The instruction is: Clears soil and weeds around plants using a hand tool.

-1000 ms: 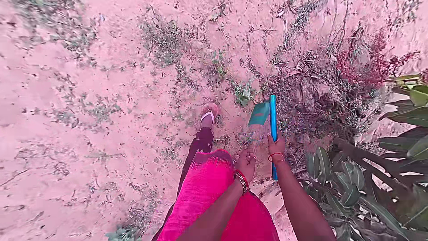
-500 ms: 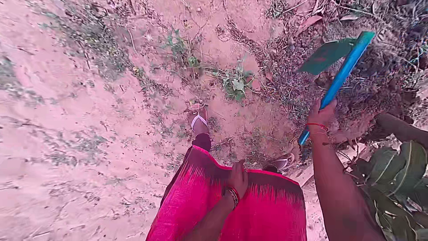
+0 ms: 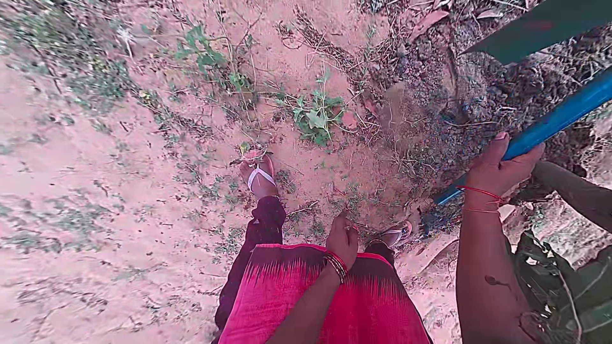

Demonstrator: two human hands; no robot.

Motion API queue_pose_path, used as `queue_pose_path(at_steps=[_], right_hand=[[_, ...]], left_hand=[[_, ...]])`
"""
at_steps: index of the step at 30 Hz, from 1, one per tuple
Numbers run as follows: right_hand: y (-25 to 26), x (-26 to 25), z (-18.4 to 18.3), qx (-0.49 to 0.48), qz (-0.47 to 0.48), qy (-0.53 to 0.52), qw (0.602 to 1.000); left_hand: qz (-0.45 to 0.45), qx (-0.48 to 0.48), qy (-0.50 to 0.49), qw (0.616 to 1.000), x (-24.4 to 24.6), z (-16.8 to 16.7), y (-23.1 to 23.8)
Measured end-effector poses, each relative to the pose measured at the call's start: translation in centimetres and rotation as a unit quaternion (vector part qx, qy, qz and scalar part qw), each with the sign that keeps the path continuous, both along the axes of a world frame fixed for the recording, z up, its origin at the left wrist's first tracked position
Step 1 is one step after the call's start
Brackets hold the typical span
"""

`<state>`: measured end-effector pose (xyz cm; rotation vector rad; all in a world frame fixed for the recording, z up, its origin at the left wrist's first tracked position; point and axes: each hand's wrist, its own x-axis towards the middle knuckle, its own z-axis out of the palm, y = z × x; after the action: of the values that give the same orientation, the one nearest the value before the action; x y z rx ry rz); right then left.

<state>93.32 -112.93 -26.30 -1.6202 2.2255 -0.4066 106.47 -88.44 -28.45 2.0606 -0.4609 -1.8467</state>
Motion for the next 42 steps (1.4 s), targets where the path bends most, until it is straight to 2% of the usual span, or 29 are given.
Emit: queue_pose_path(at_steps=[1,2,4,5,6,8,11,15,17,19,21,23,24,26,27,29,32,34,36,37,38,40,42], right_hand=[[1.4,-0.3,-2.0,0.029,-0.009,0.029,0.999],[3.8,-0.9,-4.2,0.103,-0.029,0.065,0.992],[8.6,-2.7,-8.2,0.321,-0.079,0.121,0.936],[10.0,-3.4,-9.4,0.381,-0.108,0.119,0.910],[10.1,-3.7,-10.2,0.400,-0.130,0.102,0.902],[8.5,-3.9,-10.0,0.387,-0.143,0.072,0.908],[3.8,-2.8,-5.8,0.318,-0.098,0.074,0.940],[-0.8,-1.4,1.3,0.082,-0.032,0.027,0.996],[-1.7,-0.9,1.6,-0.026,-0.039,-0.014,0.999],[1.0,-0.4,-1.1,-0.026,-0.074,0.013,0.997],[7.2,-1.4,-6.3,0.125,-0.098,0.073,0.985],[12.0,-3.1,-10.4,0.353,-0.073,0.131,0.924],[12.1,-3.1,-11.4,0.427,-0.046,0.149,0.891],[9.9,-1.4,-11.0,0.485,-0.016,0.147,0.862],[8.3,-1.0,-9.9,0.477,-0.017,0.138,0.868],[4.8,-0.9,-6.8,0.406,-0.024,0.126,0.905],[0.3,-0.9,-0.6,0.223,-0.004,0.079,0.972],[-2.4,-1.2,2.3,0.099,0.009,0.024,0.995],[-3.7,-0.8,2.7,-0.008,-0.004,-0.046,0.999],[-3.0,-0.6,1.6,-0.025,-0.022,-0.044,0.998],[-1.2,-0.5,-0.4,-0.008,-0.046,-0.012,0.999],[5.4,-1.2,-5.6,0.158,-0.085,0.073,0.981],[11.6,-3.5,-10.3,0.378,-0.088,0.134,0.912]], left_hand=[[0.010,-0.001,-0.006,1.000,0.1,-0.1,0.0],[0.011,0.001,-0.009,1.000,0.3,-0.1,0.1],[0.001,0.013,-0.003,1.000,0.5,-0.1,-0.1],[0.000,0.015,0.001,1.000,0.5,-0.1,-0.3],[0.004,0.014,0.004,1.000,0.5,-0.3,-0.6],[0.011,0.007,0.005,1.000,0.6,-0.3,-0.6],[0.029,-0.003,-0.015,0.999,0.5,-0.4,-0.8],[0.065,-0.011,-0.019,0.998,0.0,-0.6,-0.2],[0.075,-0.012,-0.024,0.997,-0.1,-0.7,0.1],[0.078,-0.008,-0.026,0.997,0.0,-0.9,0.2],[0.075,0.007,-0.023,0.997,0.0,-0.8,0.2],[0.064,0.015,-0.008,0.998,-0.3,-0.6,-0.3],[0.063,0.013,-0.003,0.998,-0.4,-0.6,-0.9],[0.061,0.009,-0.004,0.998,0.3,-0.3,-1.6],[0.068,0.007,-0.008,0.998,0.4,-0.1,-1.9],[0.082,-0.002,-0.012,0.997,0.3,0.0,-2.6],[0.106,-0.029,-0.014,0.994,-0.2,-0.2,-2.5],[0.116,-0.028,-0.018,0.993,-0.5,-0.2,-1.8],[0.118,-0.021,-0.023,0.993,-0.5,-0.5,-1.5],[0.113,-0.016,-0.022,0.993,-0.6,-0.6,-1.3],[0.112,-0.012,-0.021,0.993,-0.6,-0.6,-1.1],[0.112,-0.006,-0.016,0.994,-0.5,-0.6,-1.0],[0.110,0.003,-0.003,0.994,-0.4,-0.2,-1.4]])
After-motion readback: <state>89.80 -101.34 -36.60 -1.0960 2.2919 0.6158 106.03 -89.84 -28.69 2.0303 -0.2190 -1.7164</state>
